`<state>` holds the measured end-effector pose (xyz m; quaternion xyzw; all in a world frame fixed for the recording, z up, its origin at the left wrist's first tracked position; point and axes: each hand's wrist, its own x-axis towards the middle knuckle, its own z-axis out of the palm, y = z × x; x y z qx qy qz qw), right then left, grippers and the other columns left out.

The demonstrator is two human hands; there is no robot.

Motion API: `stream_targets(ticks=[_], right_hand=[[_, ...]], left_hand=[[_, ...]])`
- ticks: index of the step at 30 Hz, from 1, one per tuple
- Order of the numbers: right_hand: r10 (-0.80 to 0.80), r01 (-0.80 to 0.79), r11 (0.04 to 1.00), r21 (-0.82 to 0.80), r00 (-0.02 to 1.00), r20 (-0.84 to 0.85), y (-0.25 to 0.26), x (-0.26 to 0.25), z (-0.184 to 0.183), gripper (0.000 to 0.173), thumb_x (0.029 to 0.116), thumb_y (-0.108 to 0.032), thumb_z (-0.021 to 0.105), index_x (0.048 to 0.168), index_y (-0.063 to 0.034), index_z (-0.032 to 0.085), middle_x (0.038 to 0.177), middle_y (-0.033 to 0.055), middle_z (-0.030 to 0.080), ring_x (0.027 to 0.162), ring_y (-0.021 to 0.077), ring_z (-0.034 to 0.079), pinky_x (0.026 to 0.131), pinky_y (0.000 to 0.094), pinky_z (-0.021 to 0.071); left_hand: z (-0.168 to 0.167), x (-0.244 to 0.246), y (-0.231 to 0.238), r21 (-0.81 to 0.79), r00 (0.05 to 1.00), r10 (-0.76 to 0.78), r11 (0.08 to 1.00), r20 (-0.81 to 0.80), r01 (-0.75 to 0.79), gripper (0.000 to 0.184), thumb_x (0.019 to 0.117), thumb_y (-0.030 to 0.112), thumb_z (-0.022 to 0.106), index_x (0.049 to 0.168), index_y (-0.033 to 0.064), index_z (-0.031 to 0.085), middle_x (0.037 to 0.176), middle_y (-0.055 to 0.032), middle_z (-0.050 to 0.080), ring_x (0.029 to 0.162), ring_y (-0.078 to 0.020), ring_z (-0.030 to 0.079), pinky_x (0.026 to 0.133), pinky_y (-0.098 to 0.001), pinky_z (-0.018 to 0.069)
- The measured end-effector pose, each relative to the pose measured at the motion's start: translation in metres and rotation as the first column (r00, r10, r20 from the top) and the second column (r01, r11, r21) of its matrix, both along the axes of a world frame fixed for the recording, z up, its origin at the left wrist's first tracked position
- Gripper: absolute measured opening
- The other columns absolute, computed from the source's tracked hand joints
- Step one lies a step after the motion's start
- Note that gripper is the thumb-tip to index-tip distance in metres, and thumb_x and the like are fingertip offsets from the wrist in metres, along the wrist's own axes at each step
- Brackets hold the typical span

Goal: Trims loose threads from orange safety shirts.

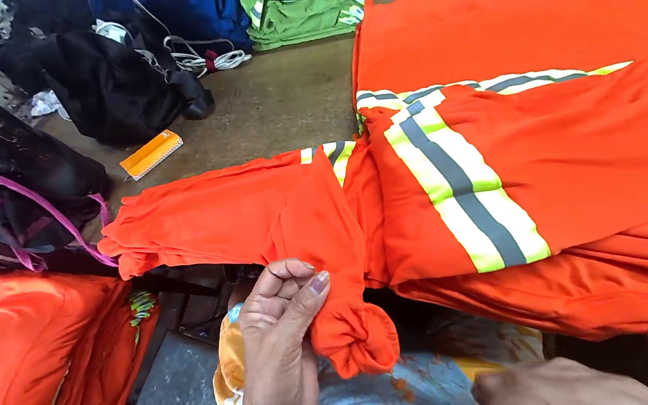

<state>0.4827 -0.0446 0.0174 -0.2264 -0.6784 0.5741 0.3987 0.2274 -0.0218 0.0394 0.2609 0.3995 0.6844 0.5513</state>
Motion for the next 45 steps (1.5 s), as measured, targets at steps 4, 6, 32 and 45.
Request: stream_targets(ticks=[4,6,32,45], right_hand=[[-0.274,0.276,0.961,-0.008,0.959,0.076,-0.004,-0.017,-0.005,0.041,0.1083,-0.042,0.05,0.121,-0.0066,0.067,0.097,-0.0017,0.067,0.078,-0.0028,0.056,0.067,0.0163,0.0466],[-0.445,0.407,0.891,0.199,0.868,0.218,-0.006,-0.027,-0.006,0.051,0.1127,-0.039,0.035,0.124,-0.0001,0.066,0.103,0.0095,0.069,0.084,0.0034,0.061,0.075,0.0196,0.051],[-0.7,0.319,0.573,0.755,0.67,0.247,0.0,-0.046,-0.017,0.039,0.1111,-0.034,0.04,0.117,-0.0065,0.067,0.078,0.0103,0.058,0.072,0.0221,0.055,0.064,0.0306,0.0449],[-0.766,0.349,0.486,0.801,0.611,0.199,0.002,-0.058,-0.016,0.037,0.1098,-0.033,0.044,0.117,-0.0051,0.067,0.077,0.0086,0.057,0.07,0.0208,0.054,0.063,0.0293,0.0435]], left_hand=[[0.001,0.003,-0.001,-0.049,0.999,-0.025,0.998,0.035,0.027,0.008,0.0948,0.004,0.067,0.101,0.0056,0.072,0.09,-0.0106,0.07,0.08,-0.0121,0.071,0.072,-0.028,0.0614],[0.002,0.001,-0.001,-0.131,0.993,-0.028,0.991,0.11,0.042,0.011,0.0965,0.004,0.063,0.101,0.0066,0.073,0.089,-0.011,0.071,0.08,-0.0137,0.072,0.071,-0.0298,0.0618],[0.007,-0.003,-0.002,-0.313,0.899,0.05,0.945,0.434,0.099,0.026,0.1034,0.009,0.043,0.1,0.0044,0.068,0.085,-0.0124,0.071,0.079,-0.0184,0.074,0.07,-0.0331,0.0632],[0.004,0.001,-0.002,-0.306,0.897,0.099,0.951,0.43,0.041,0.027,0.1038,0.009,0.043,0.099,0.0032,0.069,0.085,-0.0131,0.071,0.079,-0.0188,0.074,0.071,-0.0337,0.0631]])
